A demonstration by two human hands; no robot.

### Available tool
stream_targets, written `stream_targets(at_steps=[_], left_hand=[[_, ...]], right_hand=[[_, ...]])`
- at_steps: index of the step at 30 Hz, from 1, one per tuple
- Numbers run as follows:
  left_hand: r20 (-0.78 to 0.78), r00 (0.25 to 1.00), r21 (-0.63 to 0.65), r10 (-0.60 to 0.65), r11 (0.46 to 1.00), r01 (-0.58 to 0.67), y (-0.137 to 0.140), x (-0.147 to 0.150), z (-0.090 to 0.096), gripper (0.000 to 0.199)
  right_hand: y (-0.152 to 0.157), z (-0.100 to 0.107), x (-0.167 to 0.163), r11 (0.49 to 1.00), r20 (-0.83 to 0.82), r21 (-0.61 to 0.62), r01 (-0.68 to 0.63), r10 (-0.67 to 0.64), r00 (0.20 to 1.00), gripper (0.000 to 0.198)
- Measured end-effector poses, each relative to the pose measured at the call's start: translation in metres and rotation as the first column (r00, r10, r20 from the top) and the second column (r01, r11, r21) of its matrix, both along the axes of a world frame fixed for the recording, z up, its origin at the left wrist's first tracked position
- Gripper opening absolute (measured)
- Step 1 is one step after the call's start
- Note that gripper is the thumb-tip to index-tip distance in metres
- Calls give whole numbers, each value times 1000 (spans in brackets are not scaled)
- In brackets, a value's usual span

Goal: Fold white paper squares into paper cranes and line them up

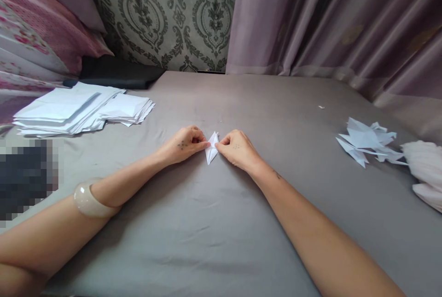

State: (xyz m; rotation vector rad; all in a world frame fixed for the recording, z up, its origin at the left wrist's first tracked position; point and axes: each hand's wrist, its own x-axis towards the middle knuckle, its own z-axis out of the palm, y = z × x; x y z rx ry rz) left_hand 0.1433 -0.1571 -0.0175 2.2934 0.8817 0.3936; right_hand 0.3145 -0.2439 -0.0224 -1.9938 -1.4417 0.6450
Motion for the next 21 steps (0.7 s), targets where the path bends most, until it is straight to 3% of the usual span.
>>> stream_targets(at_steps=[11,15,18,21], left_hand=[[-11,999,49,-36,998,36,4,1,-5,23],[5,999,113,-32,993,32,1,0,-5,13],[37,989,202,-141,971,131,-2,-2,-7,11],[-50,963,292,-264,919,267,-5,-6,-6,24]], right_hand=[[-1,4,1,1000,28,-19,-8,9,1000,21],[-1,7,2,999,39,-38,-38,39,998,23],[-3,10,0,999,73,-34,-30,32,997,21],[-8,8,-4,994,130,89,-61,49,990,12]])
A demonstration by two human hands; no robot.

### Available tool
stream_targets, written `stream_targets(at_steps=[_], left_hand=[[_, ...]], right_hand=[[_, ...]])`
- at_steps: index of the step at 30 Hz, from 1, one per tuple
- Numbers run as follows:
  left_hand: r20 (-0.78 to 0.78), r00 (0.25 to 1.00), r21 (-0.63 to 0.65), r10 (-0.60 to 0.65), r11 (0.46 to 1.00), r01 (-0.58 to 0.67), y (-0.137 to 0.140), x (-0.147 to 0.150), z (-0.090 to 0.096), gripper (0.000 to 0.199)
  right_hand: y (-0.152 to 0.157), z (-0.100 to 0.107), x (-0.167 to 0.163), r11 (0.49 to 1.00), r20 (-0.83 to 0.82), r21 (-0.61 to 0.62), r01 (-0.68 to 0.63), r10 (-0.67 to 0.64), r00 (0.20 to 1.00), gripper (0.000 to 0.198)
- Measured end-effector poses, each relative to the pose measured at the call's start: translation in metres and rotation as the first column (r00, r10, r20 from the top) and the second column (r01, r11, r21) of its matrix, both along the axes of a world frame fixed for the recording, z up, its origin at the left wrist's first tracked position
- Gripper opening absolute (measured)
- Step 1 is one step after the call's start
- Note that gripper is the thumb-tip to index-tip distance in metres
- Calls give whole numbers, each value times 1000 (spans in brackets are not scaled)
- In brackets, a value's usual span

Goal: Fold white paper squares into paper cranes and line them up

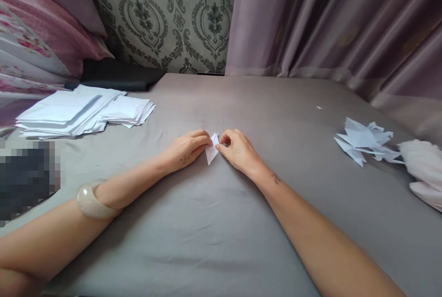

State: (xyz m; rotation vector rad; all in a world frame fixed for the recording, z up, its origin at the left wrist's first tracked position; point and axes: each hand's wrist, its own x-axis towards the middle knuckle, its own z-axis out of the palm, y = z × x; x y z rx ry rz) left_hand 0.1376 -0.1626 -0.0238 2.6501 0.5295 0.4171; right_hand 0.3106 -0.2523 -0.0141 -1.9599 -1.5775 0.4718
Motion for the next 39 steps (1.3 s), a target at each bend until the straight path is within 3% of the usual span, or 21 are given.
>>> stream_targets(at_steps=[4,7,12,21,25,28,33,39], left_hand=[[-112,990,139,-86,985,102,-5,-5,4,35],[-157,983,200,-97,971,128,-6,-9,6,38],[-139,988,206,-71,974,99,-6,-12,7,38],[-107,992,171,-60,982,78,-6,-15,10,37],[-22,1000,79,-11,997,13,-6,-11,9,33],[70,992,-83,101,992,-95,-5,-7,8,27],[45,923,-290,383,889,-354,-4,1,7,19],[22,922,-365,387,862,-353,-3,6,1,19]], right_hand=[[-10,-5,-8,976,99,137,-169,156,983,18],[-17,-7,-12,967,240,86,-240,214,947,30],[-25,1,-13,972,459,-35,-234,224,860,34],[-29,13,-7,960,567,-91,-265,269,779,34],[-27,13,-5,956,559,-102,-274,283,780,34],[-23,9,-2,963,496,-58,-264,257,830,31],[-18,-3,2,976,314,105,-191,150,938,28],[-16,-10,0,972,212,189,-141,100,972,27]])
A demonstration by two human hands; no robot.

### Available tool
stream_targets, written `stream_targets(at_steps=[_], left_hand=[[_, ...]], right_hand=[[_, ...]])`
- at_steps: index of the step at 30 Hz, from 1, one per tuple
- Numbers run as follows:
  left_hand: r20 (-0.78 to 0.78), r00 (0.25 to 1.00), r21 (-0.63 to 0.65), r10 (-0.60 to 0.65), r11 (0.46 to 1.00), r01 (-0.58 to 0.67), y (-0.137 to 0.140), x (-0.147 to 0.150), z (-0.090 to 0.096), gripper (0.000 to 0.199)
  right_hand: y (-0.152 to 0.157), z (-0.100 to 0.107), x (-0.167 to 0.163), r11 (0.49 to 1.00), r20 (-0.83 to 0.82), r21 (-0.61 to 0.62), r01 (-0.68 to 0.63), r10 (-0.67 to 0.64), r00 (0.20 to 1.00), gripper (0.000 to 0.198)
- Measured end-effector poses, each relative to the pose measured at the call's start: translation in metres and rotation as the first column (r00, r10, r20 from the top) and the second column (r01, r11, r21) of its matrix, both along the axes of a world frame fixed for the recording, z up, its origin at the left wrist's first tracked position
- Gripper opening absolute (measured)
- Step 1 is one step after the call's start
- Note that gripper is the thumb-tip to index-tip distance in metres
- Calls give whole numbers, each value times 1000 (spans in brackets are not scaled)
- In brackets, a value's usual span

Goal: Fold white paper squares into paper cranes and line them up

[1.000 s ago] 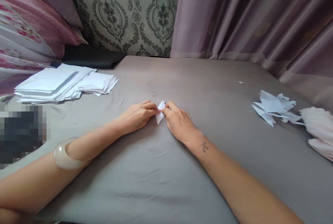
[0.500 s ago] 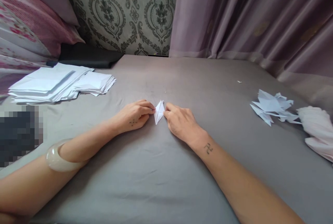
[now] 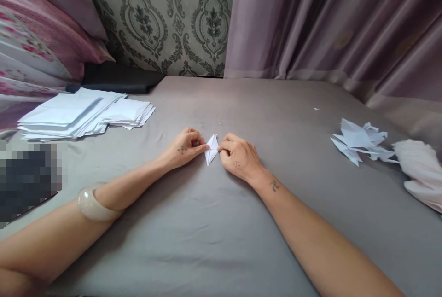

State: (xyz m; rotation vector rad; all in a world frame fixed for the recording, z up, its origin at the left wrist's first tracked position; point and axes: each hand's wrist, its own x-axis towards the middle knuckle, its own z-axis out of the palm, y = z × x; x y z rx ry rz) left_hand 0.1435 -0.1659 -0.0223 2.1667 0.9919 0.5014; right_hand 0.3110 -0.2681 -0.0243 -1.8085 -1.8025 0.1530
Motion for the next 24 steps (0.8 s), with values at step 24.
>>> stream_targets(at_steps=[24], left_hand=[[252,968,-350,12,933,79,0,-3,-2,22]], right_hand=[[8,1,-5,984,-316,-148,97,-140,938,12]])
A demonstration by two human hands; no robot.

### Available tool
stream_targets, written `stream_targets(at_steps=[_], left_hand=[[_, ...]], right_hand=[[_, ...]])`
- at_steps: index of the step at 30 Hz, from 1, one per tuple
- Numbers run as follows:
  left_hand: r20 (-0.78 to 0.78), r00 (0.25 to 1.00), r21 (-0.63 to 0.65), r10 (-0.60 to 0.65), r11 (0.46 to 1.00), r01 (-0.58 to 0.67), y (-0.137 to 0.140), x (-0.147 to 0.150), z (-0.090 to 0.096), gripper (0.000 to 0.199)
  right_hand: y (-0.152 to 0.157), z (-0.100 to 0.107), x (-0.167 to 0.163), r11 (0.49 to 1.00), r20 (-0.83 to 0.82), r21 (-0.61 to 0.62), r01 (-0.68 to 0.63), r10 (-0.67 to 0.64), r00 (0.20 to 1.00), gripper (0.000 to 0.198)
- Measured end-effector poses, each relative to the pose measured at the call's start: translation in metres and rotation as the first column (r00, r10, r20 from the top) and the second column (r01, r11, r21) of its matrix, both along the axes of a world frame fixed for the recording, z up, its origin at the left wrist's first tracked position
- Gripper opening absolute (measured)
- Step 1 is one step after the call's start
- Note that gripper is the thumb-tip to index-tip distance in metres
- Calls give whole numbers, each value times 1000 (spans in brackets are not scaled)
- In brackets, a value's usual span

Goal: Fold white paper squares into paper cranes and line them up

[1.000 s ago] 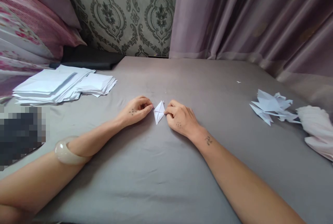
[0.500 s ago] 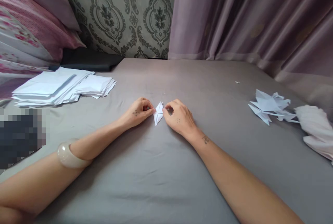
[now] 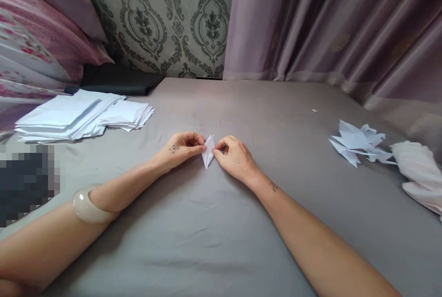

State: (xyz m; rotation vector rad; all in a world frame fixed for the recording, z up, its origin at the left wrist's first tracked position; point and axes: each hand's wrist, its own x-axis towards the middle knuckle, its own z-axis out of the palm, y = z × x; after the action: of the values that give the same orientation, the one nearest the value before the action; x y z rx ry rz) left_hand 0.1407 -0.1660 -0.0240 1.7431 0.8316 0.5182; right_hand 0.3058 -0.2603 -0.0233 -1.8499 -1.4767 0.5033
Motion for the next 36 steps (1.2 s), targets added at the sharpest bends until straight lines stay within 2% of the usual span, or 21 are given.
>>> stream_targets(at_steps=[2,4,6,9,11,14,17,19,21,23,29,33,36], left_hand=[[117,993,-55,-31,998,38,-1,0,2,23],[200,978,-39,-53,997,62,-3,1,4,23],[215,974,8,-74,997,74,-4,1,6,24],[256,965,-11,-54,998,59,-6,2,9,26],[319,948,-103,17,995,16,-7,2,12,30],[342,935,-199,95,980,-27,-8,2,14,33],[342,937,-243,72,970,14,-9,2,13,34],[365,931,-263,31,962,71,-11,3,12,37],[387,922,-258,0,960,108,-13,3,12,35],[397,918,-235,9,968,92,-14,4,12,29],[375,923,-143,86,989,-34,-14,4,13,22],[292,954,69,62,994,-86,-13,4,11,25],[222,973,305,71,942,-138,-12,3,8,18]], right_hand=[[1,-1,0,1000,-120,11,8,-7,993,17],[3,-1,-2,998,-276,62,4,13,961,30],[3,2,-4,991,-385,132,-17,67,921,42],[2,10,-8,984,-472,167,-68,141,870,28],[0,15,-10,989,-572,135,-62,129,810,23],[-1,19,-9,999,-760,38,-15,39,649,28],[-1,20,-8,1000,-857,-25,0,-21,515,35],[-1,19,-7,1000,-871,-18,-11,-10,490,34],[-1,18,-7,1000,-859,4,-23,15,513,32],[-1,17,-9,999,-827,16,-27,29,561,30],[0,13,-13,995,-628,94,-38,89,773,27],[2,13,-10,976,-443,218,25,76,893,28],[3,12,-7,943,-271,332,20,76,960,17]])
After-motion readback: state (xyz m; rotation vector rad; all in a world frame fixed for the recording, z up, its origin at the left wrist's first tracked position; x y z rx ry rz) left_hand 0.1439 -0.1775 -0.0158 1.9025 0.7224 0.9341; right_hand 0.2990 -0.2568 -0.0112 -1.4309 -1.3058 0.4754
